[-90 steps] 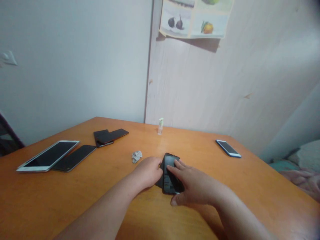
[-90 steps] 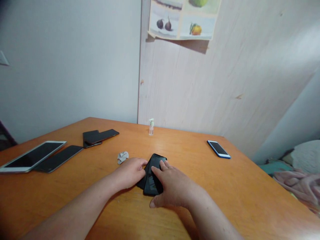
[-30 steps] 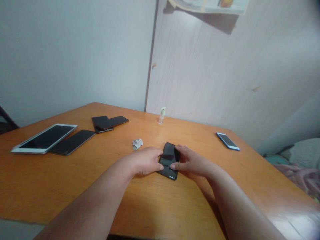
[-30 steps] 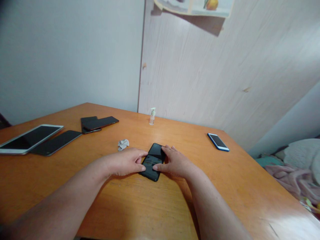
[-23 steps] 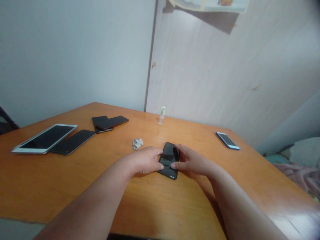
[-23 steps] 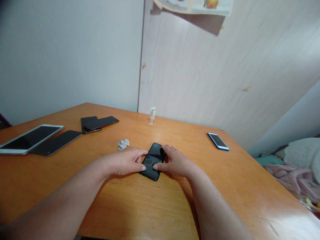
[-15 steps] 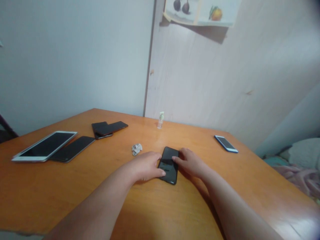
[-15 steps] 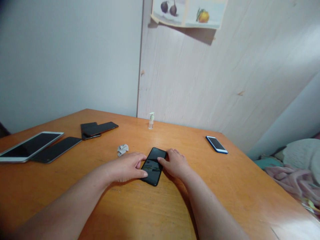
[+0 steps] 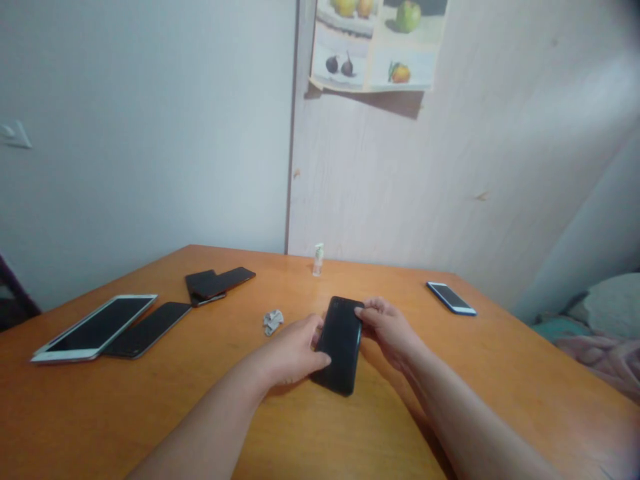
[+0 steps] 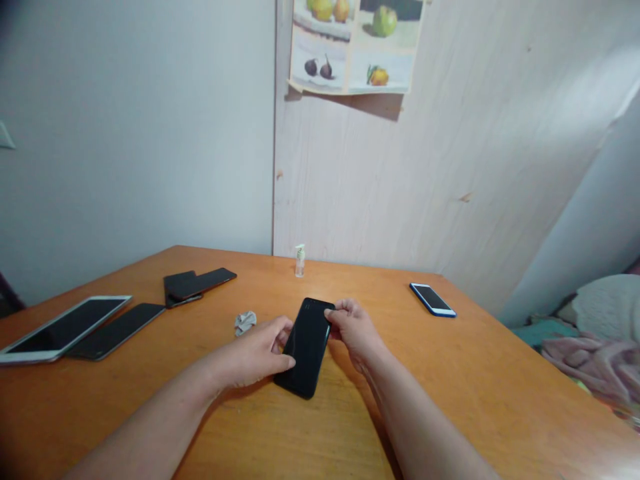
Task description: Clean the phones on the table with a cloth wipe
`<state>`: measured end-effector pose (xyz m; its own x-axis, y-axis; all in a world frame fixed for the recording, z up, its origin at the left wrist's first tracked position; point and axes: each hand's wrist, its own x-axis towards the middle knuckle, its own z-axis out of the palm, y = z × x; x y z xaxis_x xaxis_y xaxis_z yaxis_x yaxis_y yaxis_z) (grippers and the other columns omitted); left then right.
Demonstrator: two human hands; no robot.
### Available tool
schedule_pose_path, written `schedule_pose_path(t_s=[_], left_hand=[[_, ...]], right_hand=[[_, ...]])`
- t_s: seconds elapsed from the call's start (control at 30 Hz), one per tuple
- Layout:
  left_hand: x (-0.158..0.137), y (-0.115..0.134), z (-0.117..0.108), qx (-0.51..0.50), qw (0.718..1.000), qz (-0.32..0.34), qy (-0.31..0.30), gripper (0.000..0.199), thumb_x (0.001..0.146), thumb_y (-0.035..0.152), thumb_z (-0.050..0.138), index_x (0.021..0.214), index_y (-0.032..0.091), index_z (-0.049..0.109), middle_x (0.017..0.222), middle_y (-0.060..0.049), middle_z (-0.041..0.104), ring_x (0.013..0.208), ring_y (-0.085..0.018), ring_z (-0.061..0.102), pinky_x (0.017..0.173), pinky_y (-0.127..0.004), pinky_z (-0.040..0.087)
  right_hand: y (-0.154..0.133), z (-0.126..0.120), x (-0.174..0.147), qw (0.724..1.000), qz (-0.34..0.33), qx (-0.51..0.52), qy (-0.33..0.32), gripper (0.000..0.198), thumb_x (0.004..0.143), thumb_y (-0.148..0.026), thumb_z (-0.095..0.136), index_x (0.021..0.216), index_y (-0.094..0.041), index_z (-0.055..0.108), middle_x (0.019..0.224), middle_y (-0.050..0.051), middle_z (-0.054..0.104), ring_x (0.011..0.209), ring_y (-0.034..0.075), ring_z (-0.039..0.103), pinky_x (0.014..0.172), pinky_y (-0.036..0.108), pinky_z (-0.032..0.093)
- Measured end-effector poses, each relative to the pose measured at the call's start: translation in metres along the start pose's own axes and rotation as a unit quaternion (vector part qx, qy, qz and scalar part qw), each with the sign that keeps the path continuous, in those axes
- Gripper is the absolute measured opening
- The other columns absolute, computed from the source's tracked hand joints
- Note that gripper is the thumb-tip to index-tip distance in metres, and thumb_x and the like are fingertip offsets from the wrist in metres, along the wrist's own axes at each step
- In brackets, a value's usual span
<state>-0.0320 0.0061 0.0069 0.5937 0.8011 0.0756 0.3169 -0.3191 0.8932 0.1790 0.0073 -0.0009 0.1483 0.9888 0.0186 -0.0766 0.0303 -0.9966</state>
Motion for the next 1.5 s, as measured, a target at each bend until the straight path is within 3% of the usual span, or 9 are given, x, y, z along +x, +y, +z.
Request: schedule_pose_path(t_s=[0.13, 0.27, 0.53, 0.73, 0.9, 1.07, 1.27, 1.4, 1.5], left_hand=[[0.008, 0.006, -0.002, -0.134, 0.987, 0.024, 0.087, 0.032, 0.085, 0.030, 0.060, 0.113, 0.016, 0.061, 0.095, -0.008, 0.070, 0.088, -0.022, 0.065, 0.077, -0.031, 0.048], [0.010, 0.016, -0.006, -0.176, 0.972, 0.089, 0.128, 0.032, 0.091, 0.039, 0.054, 0.112, 0.016, 0.064, 0.108, -0.009, 0.069, 0.105, -0.025, 0.061, 0.089, -0.034, 0.047], [0.005, 0.023, -0.003, -0.076, 0.974, 0.127, 0.174, 0.029, 0.094, 0.037, 0.051, 0.111, 0.019, 0.066, 0.104, -0.007, 0.070, 0.096, -0.023, 0.062, 0.084, -0.031, 0.047], [-0.004, 0.037, 0.001, 0.006, 0.970, 0.153, 0.190, 0.027, 0.097, 0.035, 0.048, 0.112, 0.022, 0.065, 0.100, -0.004, 0.070, 0.089, -0.019, 0.063, 0.077, -0.027, 0.046], [-0.007, 0.043, 0.004, 0.045, 0.964, 0.166, 0.204, 0.024, 0.096, 0.033, 0.049, 0.106, 0.022, 0.067, 0.090, -0.002, 0.070, 0.081, -0.018, 0.062, 0.072, -0.025, 0.044], [-0.006, 0.042, 0.002, 0.023, 0.965, 0.162, 0.206, 0.022, 0.094, 0.034, 0.052, 0.103, 0.021, 0.067, 0.091, -0.002, 0.070, 0.083, -0.018, 0.063, 0.075, -0.026, 0.045], [-0.004, 0.033, -0.001, -0.043, 0.971, 0.142, 0.190, 0.025, 0.095, 0.035, 0.049, 0.109, 0.020, 0.064, 0.097, -0.004, 0.069, 0.088, -0.019, 0.063, 0.077, -0.028, 0.047], [-0.002, 0.028, -0.003, -0.060, 0.969, 0.128, 0.202, 0.025, 0.095, 0.036, 0.049, 0.107, 0.019, 0.063, 0.093, -0.003, 0.068, 0.086, -0.019, 0.062, 0.076, -0.028, 0.047], [-0.001, 0.026, -0.003, -0.073, 0.970, 0.120, 0.199, 0.026, 0.095, 0.038, 0.050, 0.108, 0.019, 0.063, 0.094, -0.003, 0.069, 0.086, -0.019, 0.062, 0.076, -0.028, 0.046]], right_hand=[[-0.015, 0.010, -0.016, 0.995, -0.047, 0.069, -0.059, 0.033, 0.071, -0.035, 0.076, 0.086, -0.022, 0.051, 0.069, -0.005, 0.055, 0.060, 0.011, 0.050, 0.060, 0.024, 0.041], [-0.022, 0.016, -0.025, 0.990, -0.083, 0.068, -0.096, 0.031, 0.077, -0.035, 0.074, 0.094, -0.022, 0.052, 0.077, -0.003, 0.059, 0.066, 0.011, 0.052, 0.061, 0.024, 0.039], [-0.025, 0.029, -0.028, 0.982, -0.163, -0.070, -0.056, 0.043, 0.083, -0.048, 0.065, 0.117, -0.021, 0.058, 0.104, 0.006, 0.066, 0.092, 0.020, 0.060, 0.079, 0.033, 0.047], [-0.034, 0.039, -0.030, 0.956, -0.236, -0.173, -0.003, 0.032, 0.084, -0.048, 0.062, 0.093, -0.018, 0.068, 0.088, 0.005, 0.068, 0.084, 0.019, 0.061, 0.075, 0.032, 0.047], [-0.045, 0.042, -0.038, 0.952, -0.234, -0.194, 0.021, 0.031, 0.082, -0.048, 0.063, 0.075, -0.018, 0.064, 0.067, 0.001, 0.061, 0.063, 0.015, 0.053, 0.058, 0.026, 0.041], [-0.045, 0.043, -0.040, 0.945, -0.252, -0.205, 0.034, 0.030, 0.084, -0.047, 0.062, 0.073, -0.018, 0.063, 0.067, 0.000, 0.059, 0.064, 0.015, 0.053, 0.060, 0.027, 0.041], [-0.032, 0.036, -0.033, 0.982, -0.170, -0.075, -0.011, 0.039, 0.079, -0.049, 0.068, 0.103, -0.019, 0.061, 0.087, 0.002, 0.065, 0.081, 0.018, 0.058, 0.073, 0.030, 0.045], [-0.030, 0.030, -0.029, 0.984, -0.163, -0.032, -0.070, 0.033, 0.082, -0.050, 0.064, 0.091, -0.018, 0.064, 0.082, 0.002, 0.064, 0.078, 0.017, 0.057, 0.074, 0.030, 0.044], [-0.032, 0.029, -0.028, 0.982, -0.175, -0.038, -0.061, 0.031, 0.080, -0.049, 0.067, 0.082, -0.019, 0.064, 0.076, 0.000, 0.062, 0.073, 0.016, 0.054, 0.070, 0.029, 0.042]])
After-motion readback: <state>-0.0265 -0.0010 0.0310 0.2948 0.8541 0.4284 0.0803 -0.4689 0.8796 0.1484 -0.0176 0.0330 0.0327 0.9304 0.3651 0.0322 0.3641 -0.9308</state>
